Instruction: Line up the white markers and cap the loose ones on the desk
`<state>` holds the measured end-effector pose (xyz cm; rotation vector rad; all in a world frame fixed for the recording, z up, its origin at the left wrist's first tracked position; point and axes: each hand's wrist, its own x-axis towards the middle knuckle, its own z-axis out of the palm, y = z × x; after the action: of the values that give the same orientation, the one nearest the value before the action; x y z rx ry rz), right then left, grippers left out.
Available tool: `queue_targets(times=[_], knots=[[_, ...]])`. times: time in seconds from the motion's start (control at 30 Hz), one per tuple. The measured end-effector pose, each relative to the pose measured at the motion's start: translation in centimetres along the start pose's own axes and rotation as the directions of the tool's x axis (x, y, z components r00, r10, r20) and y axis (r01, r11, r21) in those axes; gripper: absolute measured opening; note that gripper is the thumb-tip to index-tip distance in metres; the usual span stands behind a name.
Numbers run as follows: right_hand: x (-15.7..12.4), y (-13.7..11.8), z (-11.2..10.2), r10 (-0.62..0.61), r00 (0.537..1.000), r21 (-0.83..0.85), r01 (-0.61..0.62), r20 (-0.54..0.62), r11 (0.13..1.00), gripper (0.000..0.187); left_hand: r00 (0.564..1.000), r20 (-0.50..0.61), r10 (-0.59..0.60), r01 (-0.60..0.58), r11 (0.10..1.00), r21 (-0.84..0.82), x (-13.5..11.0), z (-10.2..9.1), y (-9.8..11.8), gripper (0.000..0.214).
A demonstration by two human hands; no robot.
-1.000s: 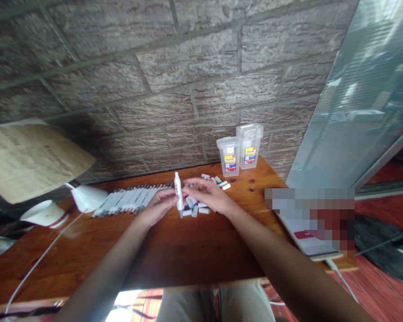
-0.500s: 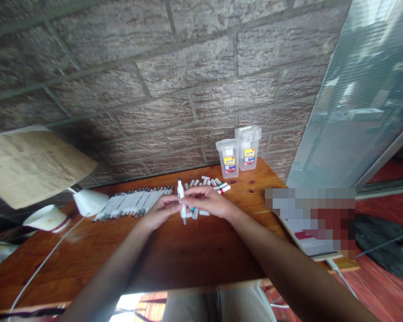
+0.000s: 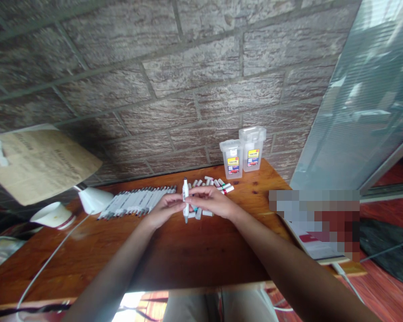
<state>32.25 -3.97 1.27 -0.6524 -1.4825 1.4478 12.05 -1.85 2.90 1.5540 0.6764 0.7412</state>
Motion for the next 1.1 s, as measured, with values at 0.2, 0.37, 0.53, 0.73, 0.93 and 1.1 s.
queue_targets(times=[0.2,0.37,0.53,0.73,0.93,1.1], knots=[[-0.04,0.05,-0.16,-0.008,1.0,-0.032,0.008,-0.002,0.999,0.033,1.0,-0.027,-0.008,0.009,1.0,0.012,0.11,0.04,0.01,0.035],[-0.01,-0.03,-0.12,0.001,1.0,-0.038,-0.001,-0.022,0.999,0.037,0.996,-0.086,0.02,-0.019,1.0,0.002,0.29,0.05,-0.01,0.032],[-0.01,-0.06,-0.2,-0.011,1.0,-0.069,0.01,-0.019,0.998,0.036,0.994,-0.105,0.035,-0.032,0.999,0.025,0.33,0.09,0.03,0.031],[0.0,-0.1,-0.11,0.008,1.0,-0.02,-0.009,-0.025,1.0,0.037,0.99,-0.124,0.067,-0.053,0.992,0.116,0.2,0.22,0.44,0.036],[0.02,-0.27,-0.1,-0.001,1.0,-0.024,0.001,-0.018,1.0,0.039,0.989,-0.121,0.08,-0.068,0.992,0.104,0.23,-0.2,-0.14,0.037],[-0.07,-0.71,0.17,-0.002,0.999,-0.017,0.001,-0.039,1.0,0.04,0.995,-0.087,0.053,-0.044,0.994,0.103,0.23,-0.01,0.08,0.038]])
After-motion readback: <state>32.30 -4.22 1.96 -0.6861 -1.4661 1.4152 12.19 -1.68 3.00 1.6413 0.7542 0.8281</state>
